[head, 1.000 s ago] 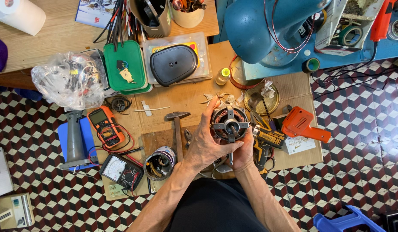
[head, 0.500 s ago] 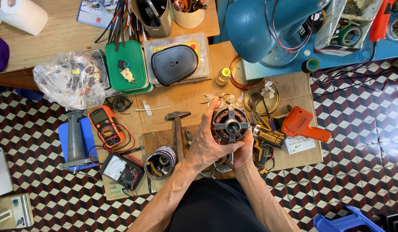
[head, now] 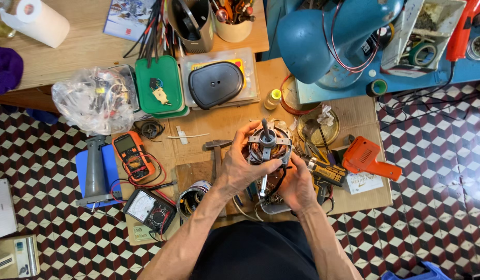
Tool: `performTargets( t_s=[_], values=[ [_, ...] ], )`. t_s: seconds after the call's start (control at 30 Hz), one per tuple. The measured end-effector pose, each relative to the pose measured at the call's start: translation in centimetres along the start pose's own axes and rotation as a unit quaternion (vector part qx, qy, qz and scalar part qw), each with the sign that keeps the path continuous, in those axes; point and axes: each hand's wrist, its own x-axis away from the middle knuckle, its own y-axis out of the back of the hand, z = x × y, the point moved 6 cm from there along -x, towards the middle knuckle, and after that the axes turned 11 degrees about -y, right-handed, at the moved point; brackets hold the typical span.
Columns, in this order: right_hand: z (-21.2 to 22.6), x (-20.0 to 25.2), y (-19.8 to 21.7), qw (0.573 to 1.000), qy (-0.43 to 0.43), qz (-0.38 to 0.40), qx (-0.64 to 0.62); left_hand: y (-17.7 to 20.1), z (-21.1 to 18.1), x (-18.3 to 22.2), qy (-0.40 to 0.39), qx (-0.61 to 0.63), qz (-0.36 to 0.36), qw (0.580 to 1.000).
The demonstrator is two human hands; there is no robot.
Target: The person disassembles a small motor or fan component on a cluttered workbench, using a cordless drill to remove screws and a hammer to tap parts. They repeatedly inspect the rotor and stator, reassemble the unit, and test it with the drill.
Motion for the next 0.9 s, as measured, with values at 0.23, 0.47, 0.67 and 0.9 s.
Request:
performTargets(
  t_s=[0.23, 0.47, 0.67, 0.9],
  values=[
    [2.6, 1.5, -2.2, 0.942, -0.007, 0.024, 0.334, 2.7, 1.3, -0.4, 0.142, 0.034, 0.062, 0.987],
    [-1.7, 0.9, -2.7, 0.992, 0.003, 0.004, 0.129, 3.7, 4.0, 2.6, 0.214, 0.178, -0.046, 0.959],
    [-5.3, 0.2, -3.5, 0.999, 0.031, -0.017, 0.020, 3.2, 4.0, 5.9, 0.139, 0.206, -0.057, 0.967],
    [-7.3, 1.9, -5.7, 0.976, 0.139, -0.070, 0.153, 5.3, 7.0, 7.0, 0.221, 0.020, -0.051, 0.974]
  ],
)
